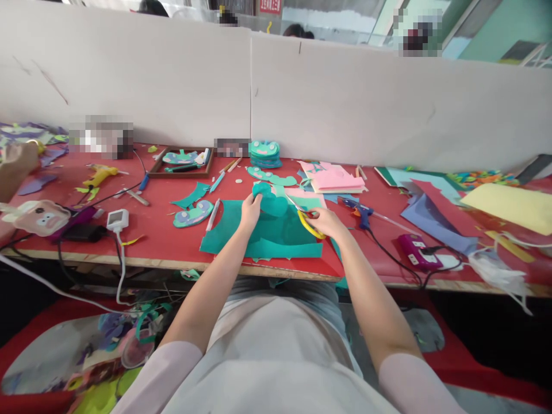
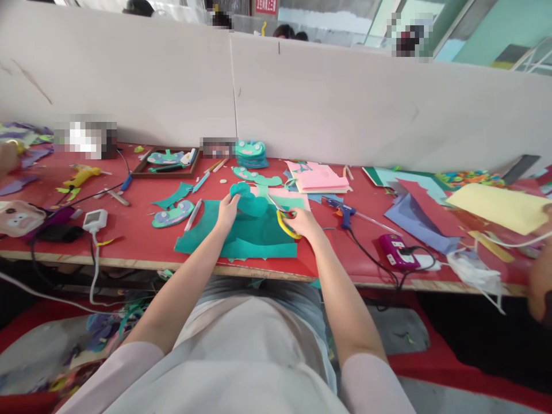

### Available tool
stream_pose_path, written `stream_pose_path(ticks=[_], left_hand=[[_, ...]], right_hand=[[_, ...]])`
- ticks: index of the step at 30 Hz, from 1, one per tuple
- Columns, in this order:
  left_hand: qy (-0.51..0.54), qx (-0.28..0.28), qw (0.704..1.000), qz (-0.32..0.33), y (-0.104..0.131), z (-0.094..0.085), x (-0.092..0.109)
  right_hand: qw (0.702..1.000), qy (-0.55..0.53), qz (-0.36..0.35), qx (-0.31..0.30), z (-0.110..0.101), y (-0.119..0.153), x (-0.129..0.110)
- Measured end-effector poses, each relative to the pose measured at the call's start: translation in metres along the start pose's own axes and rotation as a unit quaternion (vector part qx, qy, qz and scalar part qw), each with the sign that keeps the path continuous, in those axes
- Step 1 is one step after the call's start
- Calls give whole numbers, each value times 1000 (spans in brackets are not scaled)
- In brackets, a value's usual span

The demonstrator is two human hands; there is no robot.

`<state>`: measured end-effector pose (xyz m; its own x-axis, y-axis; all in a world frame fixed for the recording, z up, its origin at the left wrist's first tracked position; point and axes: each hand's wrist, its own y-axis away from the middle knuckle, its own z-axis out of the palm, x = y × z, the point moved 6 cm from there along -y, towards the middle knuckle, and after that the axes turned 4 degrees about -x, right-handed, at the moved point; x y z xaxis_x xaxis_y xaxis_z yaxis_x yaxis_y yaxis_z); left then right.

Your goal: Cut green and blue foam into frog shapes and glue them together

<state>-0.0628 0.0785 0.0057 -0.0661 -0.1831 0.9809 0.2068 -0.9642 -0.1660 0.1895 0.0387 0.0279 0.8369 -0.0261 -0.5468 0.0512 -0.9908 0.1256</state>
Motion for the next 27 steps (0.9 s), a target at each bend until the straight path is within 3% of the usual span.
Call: stream_pose_path(ticks=[4,10,16,21,25,27], left_hand=[[65,-16,998,-20,1,4,-1],[226,-86,967,-79,8,16,4],[237,-108,962,-81,11,20,6],[206,-110,969,-78,11,20,3],[177,-109,975,-77,12,18,3],[163,-110,977,-79,13,18,3]], right_hand=[[985,-175,-7,9,-16,0,9],[904,-414,-93,51,-43,4,-1],[838,-526,-146,-16,-41,15,-25],[851,-503,-131,-68,-25,22,-35],[885,-445,-133,-35,-25,21,-32],[895,-421,-139,-48,-27,20,-32]])
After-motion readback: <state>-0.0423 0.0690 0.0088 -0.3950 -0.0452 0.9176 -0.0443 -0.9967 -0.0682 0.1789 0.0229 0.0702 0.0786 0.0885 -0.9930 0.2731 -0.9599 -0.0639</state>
